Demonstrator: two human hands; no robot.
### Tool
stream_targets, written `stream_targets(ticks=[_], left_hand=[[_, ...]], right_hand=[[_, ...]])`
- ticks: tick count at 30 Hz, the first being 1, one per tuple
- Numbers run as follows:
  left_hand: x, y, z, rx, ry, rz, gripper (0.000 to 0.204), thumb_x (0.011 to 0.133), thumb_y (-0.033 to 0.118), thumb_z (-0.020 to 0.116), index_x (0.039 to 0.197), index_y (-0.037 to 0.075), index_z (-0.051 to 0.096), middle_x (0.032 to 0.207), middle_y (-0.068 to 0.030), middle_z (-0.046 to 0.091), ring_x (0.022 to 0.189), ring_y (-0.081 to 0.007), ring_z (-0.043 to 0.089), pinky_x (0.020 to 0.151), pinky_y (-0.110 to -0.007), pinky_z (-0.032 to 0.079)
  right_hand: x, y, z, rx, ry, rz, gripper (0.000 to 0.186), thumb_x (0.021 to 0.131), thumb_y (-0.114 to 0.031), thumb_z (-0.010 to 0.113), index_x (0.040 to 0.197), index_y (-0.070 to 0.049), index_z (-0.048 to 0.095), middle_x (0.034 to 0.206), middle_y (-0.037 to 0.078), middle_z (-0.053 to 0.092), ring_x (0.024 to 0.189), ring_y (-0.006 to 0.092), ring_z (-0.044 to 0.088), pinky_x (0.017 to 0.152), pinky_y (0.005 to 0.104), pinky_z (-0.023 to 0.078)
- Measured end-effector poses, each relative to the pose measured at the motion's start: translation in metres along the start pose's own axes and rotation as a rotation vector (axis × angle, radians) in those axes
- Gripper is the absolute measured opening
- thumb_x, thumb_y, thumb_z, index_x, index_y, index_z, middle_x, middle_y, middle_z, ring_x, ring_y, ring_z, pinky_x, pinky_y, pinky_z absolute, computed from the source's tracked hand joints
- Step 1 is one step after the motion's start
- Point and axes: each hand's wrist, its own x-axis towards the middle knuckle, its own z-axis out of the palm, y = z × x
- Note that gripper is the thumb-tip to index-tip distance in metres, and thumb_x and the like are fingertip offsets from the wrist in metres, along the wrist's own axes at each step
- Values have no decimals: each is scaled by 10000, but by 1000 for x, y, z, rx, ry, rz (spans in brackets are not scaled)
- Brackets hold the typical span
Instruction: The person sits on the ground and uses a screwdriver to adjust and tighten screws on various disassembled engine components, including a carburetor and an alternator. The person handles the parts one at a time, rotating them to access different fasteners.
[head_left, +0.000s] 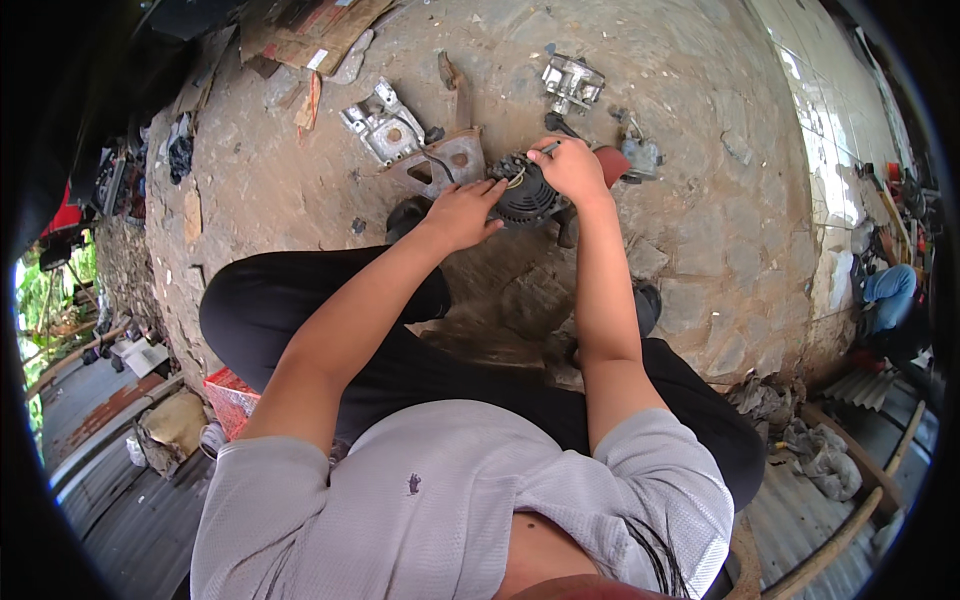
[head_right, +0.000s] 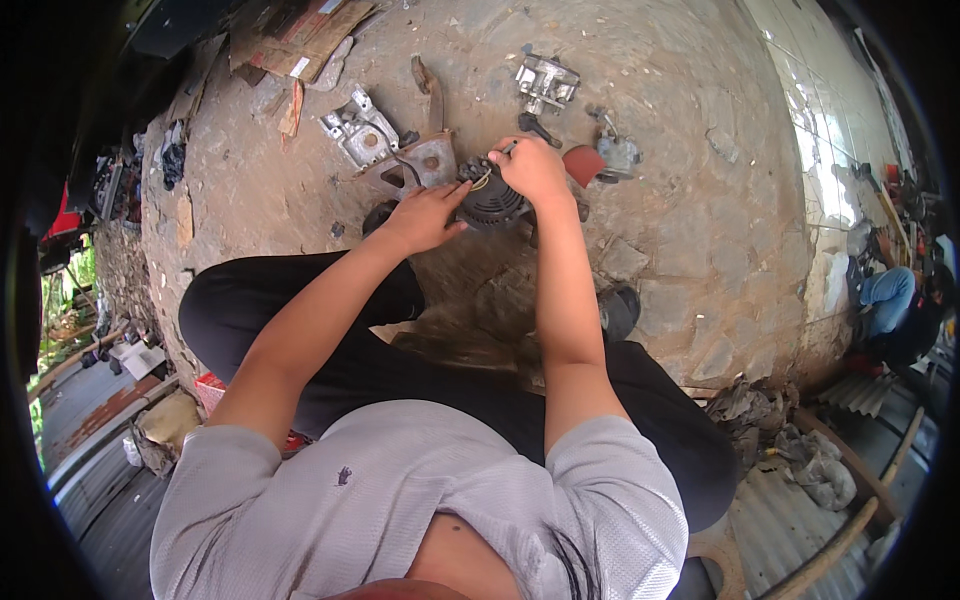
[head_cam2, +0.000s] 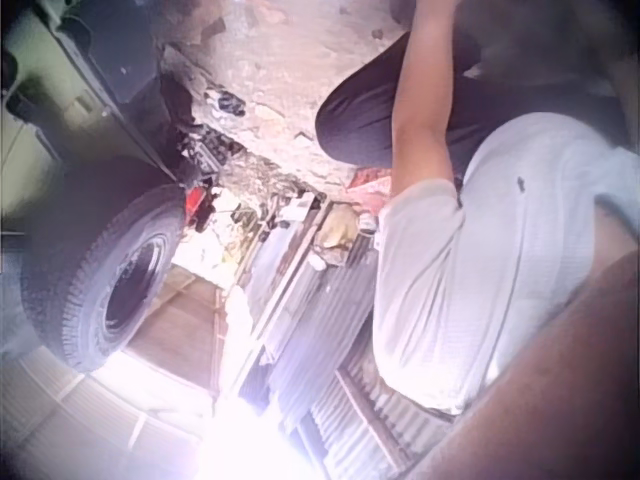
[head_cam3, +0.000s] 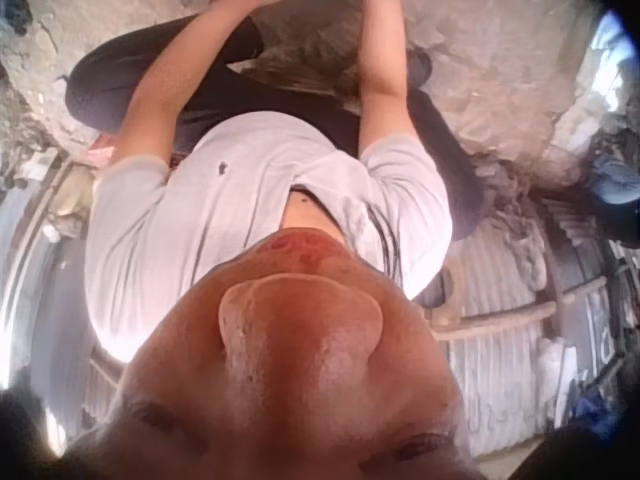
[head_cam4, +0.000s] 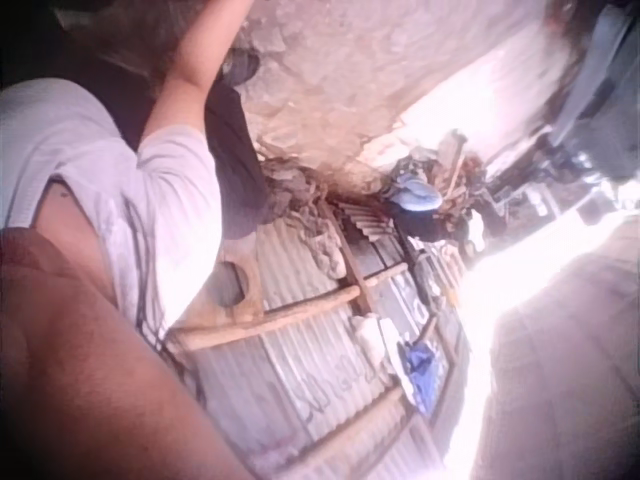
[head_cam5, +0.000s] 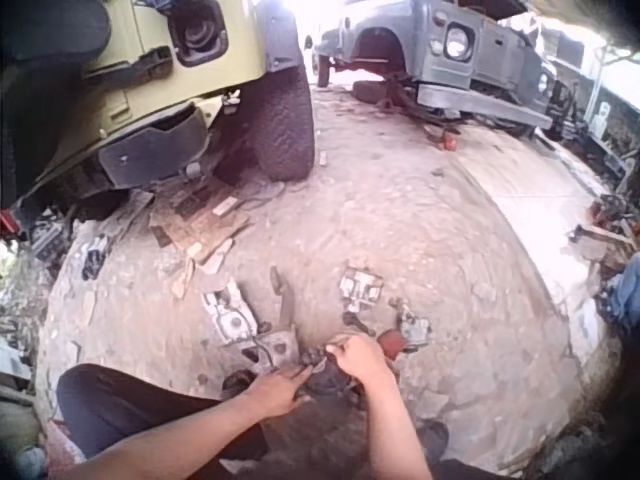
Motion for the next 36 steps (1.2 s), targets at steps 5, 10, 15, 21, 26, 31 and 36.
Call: stream_targets(ticks=[5, 10, 15, 21, 26, 31, 36], left_hand=[[-1, 3, 4, -4, -56, -41, 803, 993, 398, 665, 1653, 141, 286, 1634, -125, 434, 1424, -321, 516, 1182, -549, 398], [-4, 4, 6, 12, -42, -33, 802, 978, 386, 683, 1642, 136, 310, 1630, -134, 439, 1407, -322, 534, 1168, -544, 411], [-1, 1, 10, 9, 2, -23, 794, 961, 380, 702, 1626, 130, 348, 1614, -148, 460, 1383, -332, 555, 1144, -527, 431], [2, 5, 7, -10, -9, -28, 795, 943, 372, 721, 1614, 124, 375, 1591, -162, 486, 1350, -344, 580, 1128, -512, 452], [2, 1, 13, -6, 32, -10, 777, 937, 362, 730, 1600, 120, 404, 1579, -163, 499, 1304, -361, 611, 1095, -486, 495], [3, 1, 8, -32, 1, -9, 779, 931, 360, 735, 1596, 117, 411, 1579, -169, 496, 1287, -360, 623, 1081, -468, 512], [1, 0, 5, -98, -4, -18, 791, 934, 372, 728, 1607, 125, 395, 1598, -172, 473, 1313, -356, 608, 1087, -462, 511]], right_hand=[[-3, -21, -28, -172, -173, 41, 340, 916, -342, 754, 918, -2, 778, 1029, 147, 767, 910, 425, 714, 845, 480, 568], [-4, -12, -18, 153, 32, -134, 319, 912, -329, 763, 876, -13, 779, 1037, 151, 765, 927, 402, 715, 818, 476, 558], [-11, -19, -19, -80, -24, 60, 285, 920, -302, 762, 842, -28, 785, 1044, 94, 777, 898, 375, 715, 794, 460, 553], [-14, -2, -38, 100, -48, -92, 261, 929, -359, 744, 989, -114, 812, 1010, 113, 773, 918, 375, 723, 781, 466, 558], [-21, -19, -54, -211, -120, 52, 279, 912, -380, 765, 938, -107, 811, 972, 98, 777, 853, 347, 728, 738, 437, 546], [-12, -10, -47, 154, -103, -73, 241, 922, -353, 756, 955, -121, 816, 924, 166, 760, 853, 363, 727, 735, 446, 551], [-16, -26, -55, -242, -242, 11, 231, 918, -319, 767, 929, -92, 811, 897, 162, 757, 756, 364, 706, 692, 424, 535]])
